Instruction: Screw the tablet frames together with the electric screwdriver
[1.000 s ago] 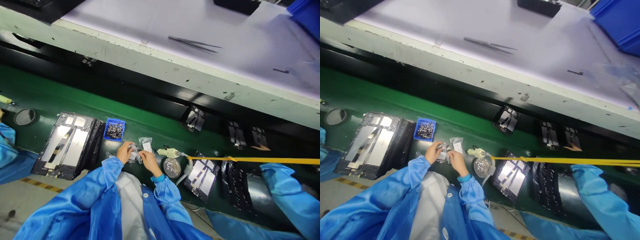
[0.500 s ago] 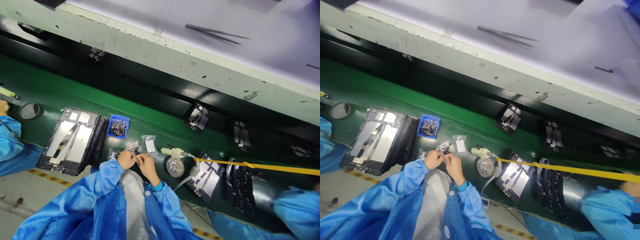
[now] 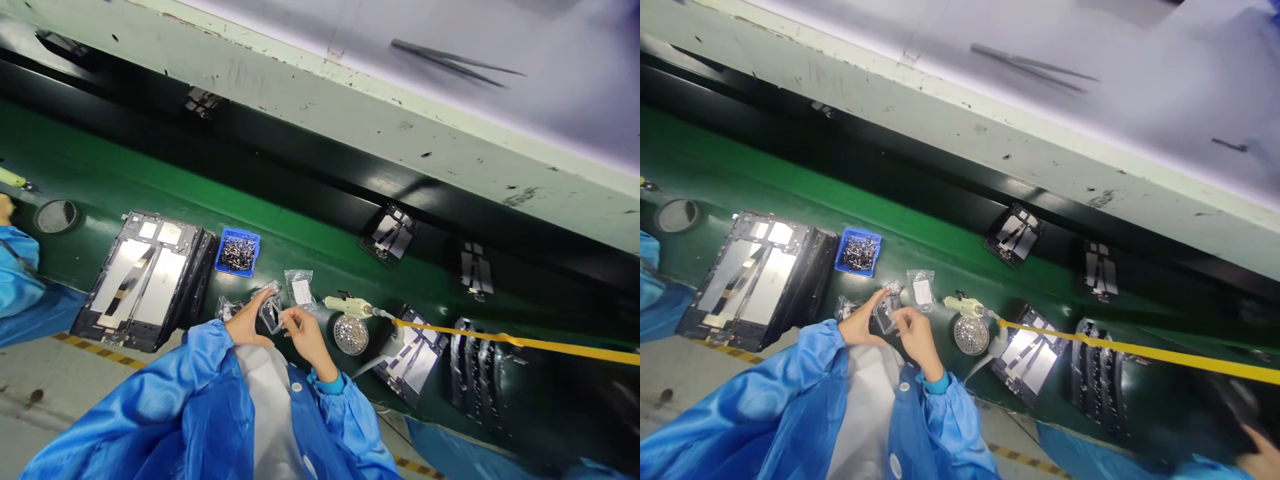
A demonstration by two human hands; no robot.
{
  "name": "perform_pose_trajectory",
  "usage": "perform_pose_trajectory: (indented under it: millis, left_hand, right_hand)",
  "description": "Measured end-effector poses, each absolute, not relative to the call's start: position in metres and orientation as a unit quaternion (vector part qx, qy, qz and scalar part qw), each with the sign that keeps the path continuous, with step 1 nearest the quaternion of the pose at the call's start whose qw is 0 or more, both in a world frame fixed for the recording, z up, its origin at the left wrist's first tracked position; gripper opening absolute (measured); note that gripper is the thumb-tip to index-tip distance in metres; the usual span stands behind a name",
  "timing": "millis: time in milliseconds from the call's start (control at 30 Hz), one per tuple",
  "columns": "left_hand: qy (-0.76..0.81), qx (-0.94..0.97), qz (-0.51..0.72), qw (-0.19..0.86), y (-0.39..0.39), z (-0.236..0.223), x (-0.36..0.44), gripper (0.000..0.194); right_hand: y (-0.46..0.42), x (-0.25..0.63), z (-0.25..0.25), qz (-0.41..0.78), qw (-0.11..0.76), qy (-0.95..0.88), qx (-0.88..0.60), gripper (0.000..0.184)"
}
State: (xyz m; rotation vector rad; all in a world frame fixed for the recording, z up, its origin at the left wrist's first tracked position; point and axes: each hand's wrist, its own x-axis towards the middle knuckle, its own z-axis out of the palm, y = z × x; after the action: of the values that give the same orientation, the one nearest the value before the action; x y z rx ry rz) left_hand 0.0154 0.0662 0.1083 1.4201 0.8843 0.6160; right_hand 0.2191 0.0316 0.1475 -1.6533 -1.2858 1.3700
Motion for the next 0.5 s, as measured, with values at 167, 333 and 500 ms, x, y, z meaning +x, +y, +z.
perform_pose_trajectory:
  millis: [167,333,500]
  left_hand:
    - [0.418,0.409,0.348,0.733,0.072,0.092,0.043,0.057]
    - [0.423,0.258,0.422,0.759,0.086,0.085,0.047,0.062]
    - [0.387,0.084,0.469,0.789,0.108,0.087,0.050,0.059]
  right_hand:
    - [0.040,0.221,0.152,0.553,0.356,-0.424,-0.622,0.052]
    - [0.052,0.222,0.140,0.563,0.386,-0.303,-0.665,0.072]
    - [0.060,0.196,0.129,0.672,0.301,-0.249,-0.630,0.073]
